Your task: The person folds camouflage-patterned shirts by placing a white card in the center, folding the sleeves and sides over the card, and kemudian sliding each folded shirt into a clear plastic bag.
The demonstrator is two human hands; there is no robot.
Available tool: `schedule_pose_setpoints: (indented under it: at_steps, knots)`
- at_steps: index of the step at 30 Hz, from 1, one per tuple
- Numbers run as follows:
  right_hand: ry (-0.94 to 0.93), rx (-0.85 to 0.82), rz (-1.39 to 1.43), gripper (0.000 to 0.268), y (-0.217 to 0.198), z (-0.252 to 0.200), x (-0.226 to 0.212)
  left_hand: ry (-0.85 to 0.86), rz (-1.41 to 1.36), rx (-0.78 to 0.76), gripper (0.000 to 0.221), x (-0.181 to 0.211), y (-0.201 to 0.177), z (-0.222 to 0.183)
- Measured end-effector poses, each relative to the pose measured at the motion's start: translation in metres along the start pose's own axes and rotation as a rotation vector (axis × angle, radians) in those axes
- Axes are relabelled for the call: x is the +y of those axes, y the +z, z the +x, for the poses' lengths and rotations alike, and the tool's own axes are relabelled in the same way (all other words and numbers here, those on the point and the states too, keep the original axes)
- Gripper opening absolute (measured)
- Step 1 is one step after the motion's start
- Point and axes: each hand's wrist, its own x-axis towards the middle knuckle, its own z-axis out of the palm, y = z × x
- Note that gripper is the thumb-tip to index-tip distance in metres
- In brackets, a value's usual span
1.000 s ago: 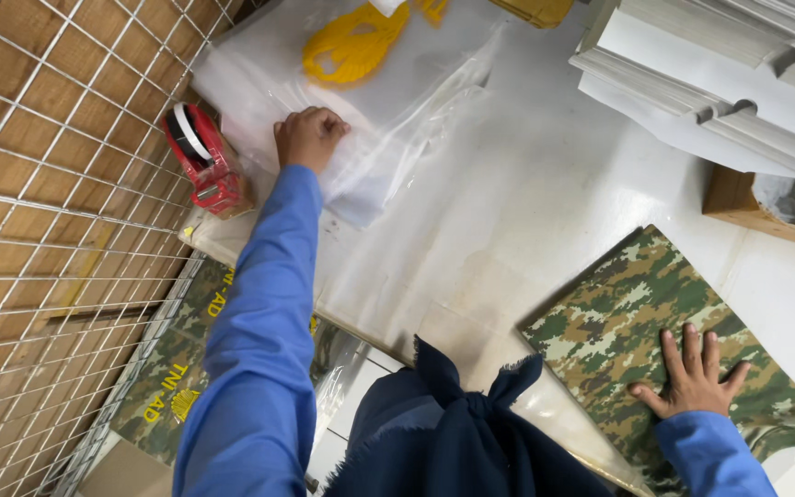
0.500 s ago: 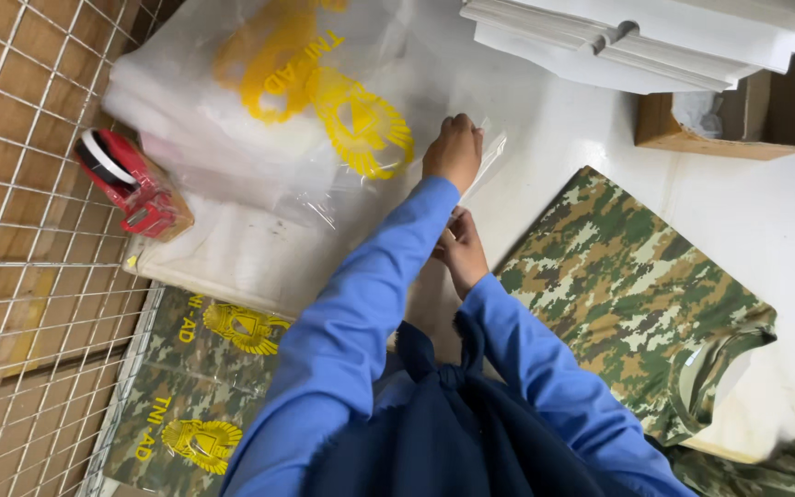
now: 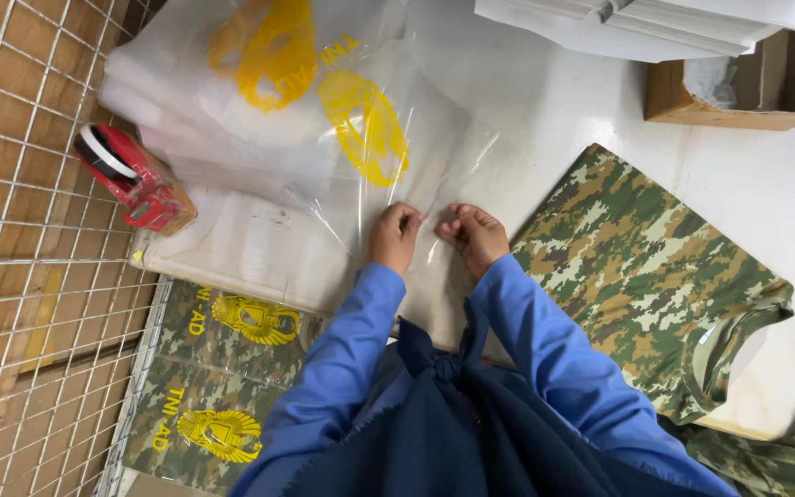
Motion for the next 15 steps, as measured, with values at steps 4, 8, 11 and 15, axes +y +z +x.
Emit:
schedule_pose_setpoints:
  at_steps: [4,8,11,15]
  knots:
    - [-0.130,-0.158,-0.196,0.046,0.004,0.001,0.002,-0.076,-0.072,0.047,0.008,-0.001,-0.004,0.010]
    - [-0.234,-0.048,-0.912,0.028,0.011,-0.001,-0.013,0.028,-0.114,0.024,0.009,0.000,-0.003,0.013]
    - [-0.275,0.011,-0.938,0.022,0.004,-0.007,-0.011,0.109,-0.134,-0.184,0.030,0.001,-0.005,0.019]
    - [-0.298,0.044,-0.898,0.038,-0.006,-0.010,-0.018,0.051,-0.036,-0.045,0.003,0.011,-0.025,0.052]
